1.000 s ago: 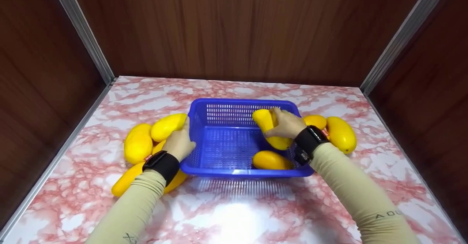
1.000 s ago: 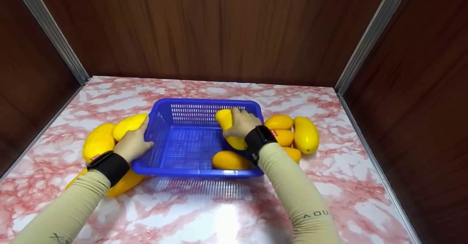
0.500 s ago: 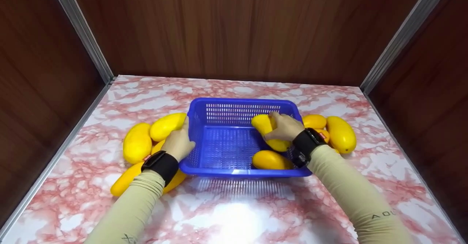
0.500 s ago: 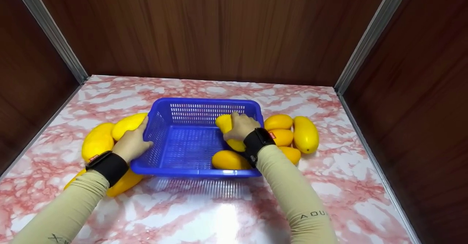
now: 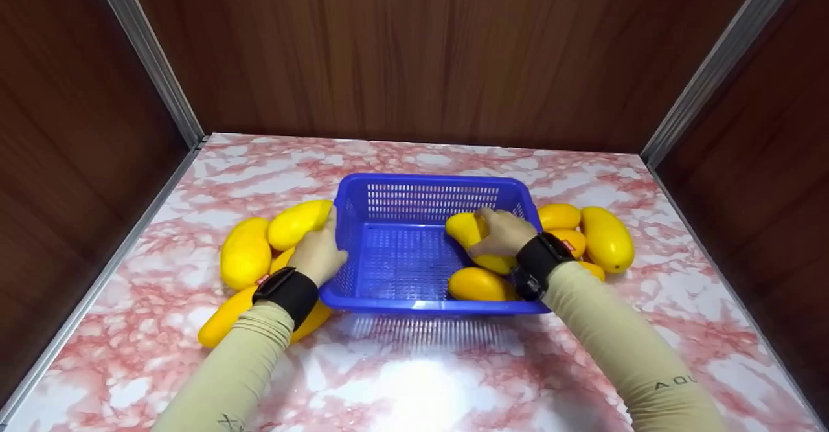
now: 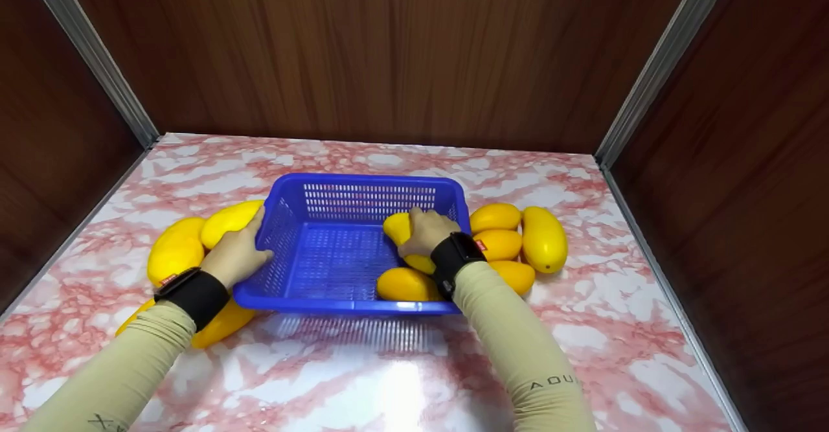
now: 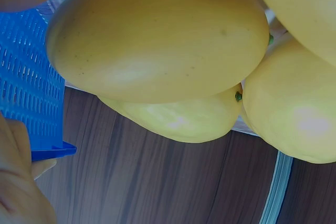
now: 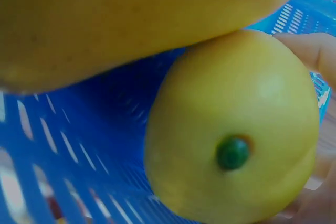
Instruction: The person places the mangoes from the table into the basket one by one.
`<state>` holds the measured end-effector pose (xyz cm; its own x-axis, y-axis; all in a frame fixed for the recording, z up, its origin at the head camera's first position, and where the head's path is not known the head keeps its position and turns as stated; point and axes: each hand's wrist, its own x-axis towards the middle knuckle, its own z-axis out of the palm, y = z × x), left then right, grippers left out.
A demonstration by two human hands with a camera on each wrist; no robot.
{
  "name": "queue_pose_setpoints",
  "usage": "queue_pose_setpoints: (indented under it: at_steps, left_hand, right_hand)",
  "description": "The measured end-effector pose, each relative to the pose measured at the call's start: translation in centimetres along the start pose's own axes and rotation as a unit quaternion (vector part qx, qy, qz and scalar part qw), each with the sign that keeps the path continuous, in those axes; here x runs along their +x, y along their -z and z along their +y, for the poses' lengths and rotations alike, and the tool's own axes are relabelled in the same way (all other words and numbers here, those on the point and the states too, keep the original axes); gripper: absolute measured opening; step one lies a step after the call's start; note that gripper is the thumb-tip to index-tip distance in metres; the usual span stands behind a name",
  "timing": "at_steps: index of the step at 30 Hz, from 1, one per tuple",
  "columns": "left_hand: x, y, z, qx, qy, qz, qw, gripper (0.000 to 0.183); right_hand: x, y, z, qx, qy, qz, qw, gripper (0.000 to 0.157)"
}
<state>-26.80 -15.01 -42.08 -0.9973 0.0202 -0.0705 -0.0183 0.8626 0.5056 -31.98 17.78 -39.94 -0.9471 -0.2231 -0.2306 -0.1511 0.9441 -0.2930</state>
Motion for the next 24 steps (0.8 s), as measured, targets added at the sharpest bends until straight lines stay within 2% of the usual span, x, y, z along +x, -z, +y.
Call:
queue_pose_setpoints:
  at_steps: [4,16,24]
  left_hand:
    - [0.0,0.0,0.0,0.002,0.003,-0.001,1.0000,0.088]
    - [0.0,0.0,0.0,0.006,-0.003,0.012,0.9999,0.087]
    - [0.0,-0.1,0.1,0.006,-0.005,0.009,0.9999,0.087]
  right_hand:
    - [0.0,-0.3,0.1,-0.001,-0.001,-0.006,1.000,0.086]
    - [-0.1,-1.2,-0.1,-0.007,0.020,0.014,1.000,0.087]
    - [-0.3,-1.5,-0.4,-0.009,0.015,0.014,1.000,0.087]
